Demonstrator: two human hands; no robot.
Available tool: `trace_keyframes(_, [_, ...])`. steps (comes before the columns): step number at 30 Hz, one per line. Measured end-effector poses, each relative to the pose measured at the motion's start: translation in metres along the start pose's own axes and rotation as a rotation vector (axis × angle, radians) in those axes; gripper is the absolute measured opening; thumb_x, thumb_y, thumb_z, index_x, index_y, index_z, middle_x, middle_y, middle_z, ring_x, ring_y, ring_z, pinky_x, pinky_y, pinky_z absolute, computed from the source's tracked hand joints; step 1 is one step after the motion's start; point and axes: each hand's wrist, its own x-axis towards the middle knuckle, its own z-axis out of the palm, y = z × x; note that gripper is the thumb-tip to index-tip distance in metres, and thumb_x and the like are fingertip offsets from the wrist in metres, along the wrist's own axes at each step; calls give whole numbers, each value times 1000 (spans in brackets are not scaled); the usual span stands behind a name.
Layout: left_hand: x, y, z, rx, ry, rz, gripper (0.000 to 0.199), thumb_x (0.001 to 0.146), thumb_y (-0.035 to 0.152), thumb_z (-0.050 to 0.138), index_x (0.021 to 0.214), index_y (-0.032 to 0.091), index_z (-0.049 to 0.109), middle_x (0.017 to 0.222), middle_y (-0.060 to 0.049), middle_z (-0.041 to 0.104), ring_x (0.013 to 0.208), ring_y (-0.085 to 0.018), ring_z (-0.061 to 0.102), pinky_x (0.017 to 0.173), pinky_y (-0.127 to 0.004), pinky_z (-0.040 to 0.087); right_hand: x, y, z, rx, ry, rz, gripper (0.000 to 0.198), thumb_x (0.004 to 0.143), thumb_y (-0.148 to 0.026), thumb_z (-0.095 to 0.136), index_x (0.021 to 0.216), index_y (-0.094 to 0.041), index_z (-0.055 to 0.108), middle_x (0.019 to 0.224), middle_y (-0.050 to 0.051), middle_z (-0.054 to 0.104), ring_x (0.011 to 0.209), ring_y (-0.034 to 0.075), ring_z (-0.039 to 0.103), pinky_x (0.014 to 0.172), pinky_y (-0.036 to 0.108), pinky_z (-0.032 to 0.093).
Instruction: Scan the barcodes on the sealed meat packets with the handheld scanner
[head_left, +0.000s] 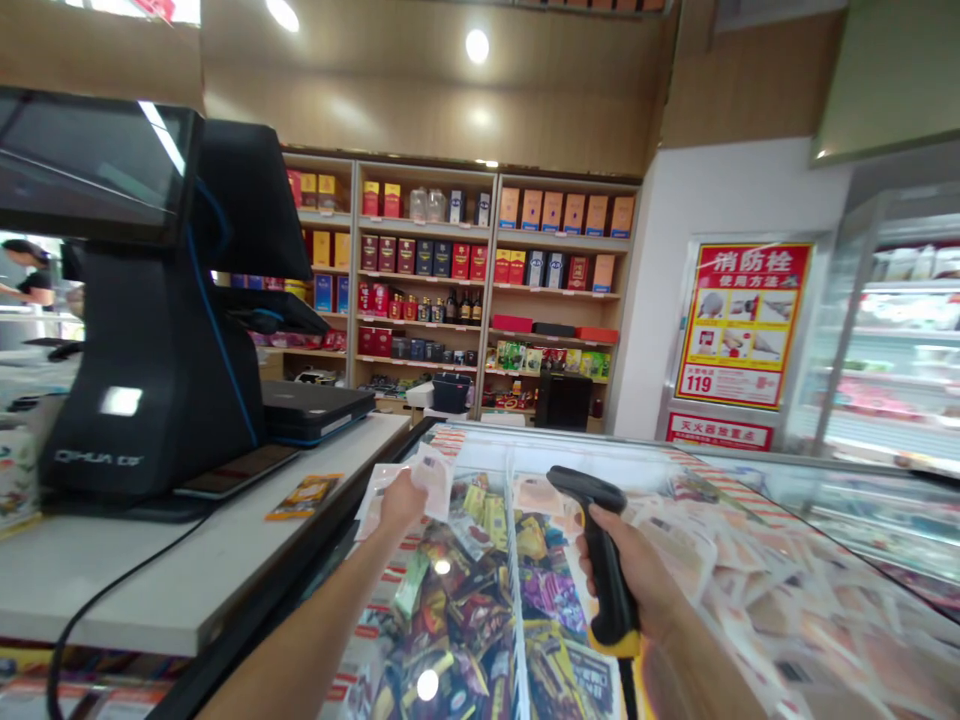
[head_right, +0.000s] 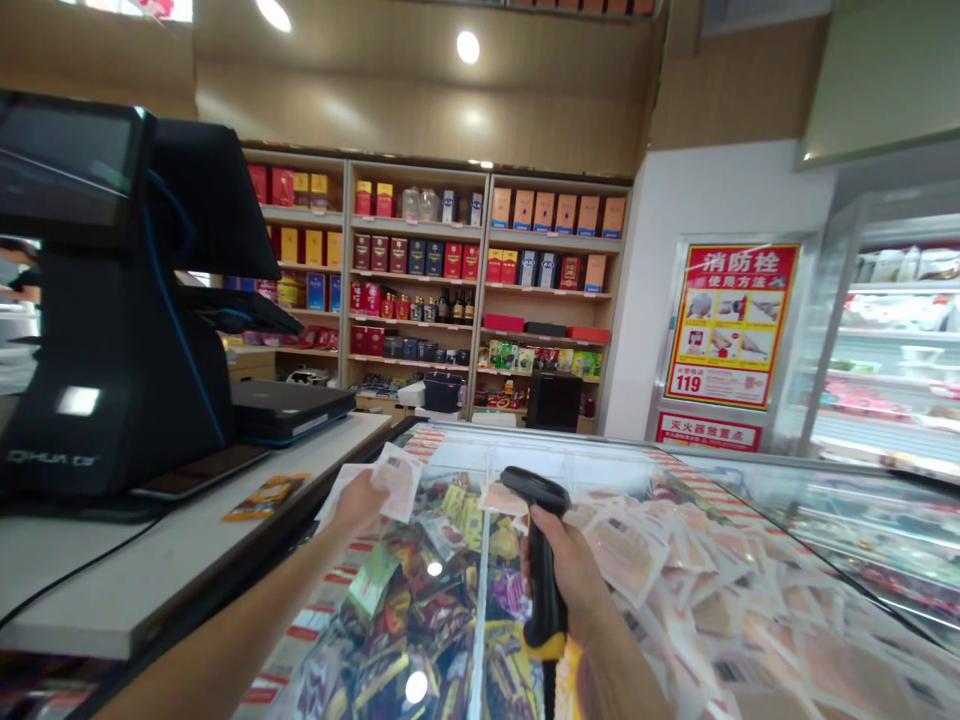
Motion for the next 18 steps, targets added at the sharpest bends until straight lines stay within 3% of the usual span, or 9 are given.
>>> trace_keyframes(4, [-1, -8, -18, 85, 128, 24, 32, 73, 20, 42, 105, 13, 43, 103, -14, 49, 98, -26, 45, 77, -38, 36, 9, -3, -18, -14, 55, 15, 28, 63, -43, 51, 69, -16, 48, 46, -3, 50, 34, 7, 44, 31, 19, 36])
trace_keyframes(8, [-8, 9, -13, 130, 193, 110, 40, 69, 22, 43, 108, 15, 39, 118, -14, 36, 109, -29, 32, 83, -40, 29, 19, -13, -40, -78, 157, -26, 28, 62, -43, 53, 66, -16, 48, 44, -3, 50, 34, 8, 45, 32, 21, 38])
trace_keyframes(14, [-23, 61, 45, 109, -16, 243, 42, 61, 28, 52, 101, 15, 46, 104, -10, 51, 100, -21, 44, 78, -27, 34, 24, -27, -56, -118, 319, -66, 26, 60, -39, 56, 66, -15, 49, 43, -3, 51, 34, 8, 45, 31, 20, 39])
trace_keyframes(18, [-30, 90, 85, 90, -151, 258, 44, 59, 38, 54, 96, 15, 47, 98, -9, 55, 93, -21, 49, 72, -25, 36, 28, -23, -63, -108, 323, -31, 25, 60, -38, 56, 66, -15, 50, 41, -3, 50, 31, 9, 45, 29, 20, 38])
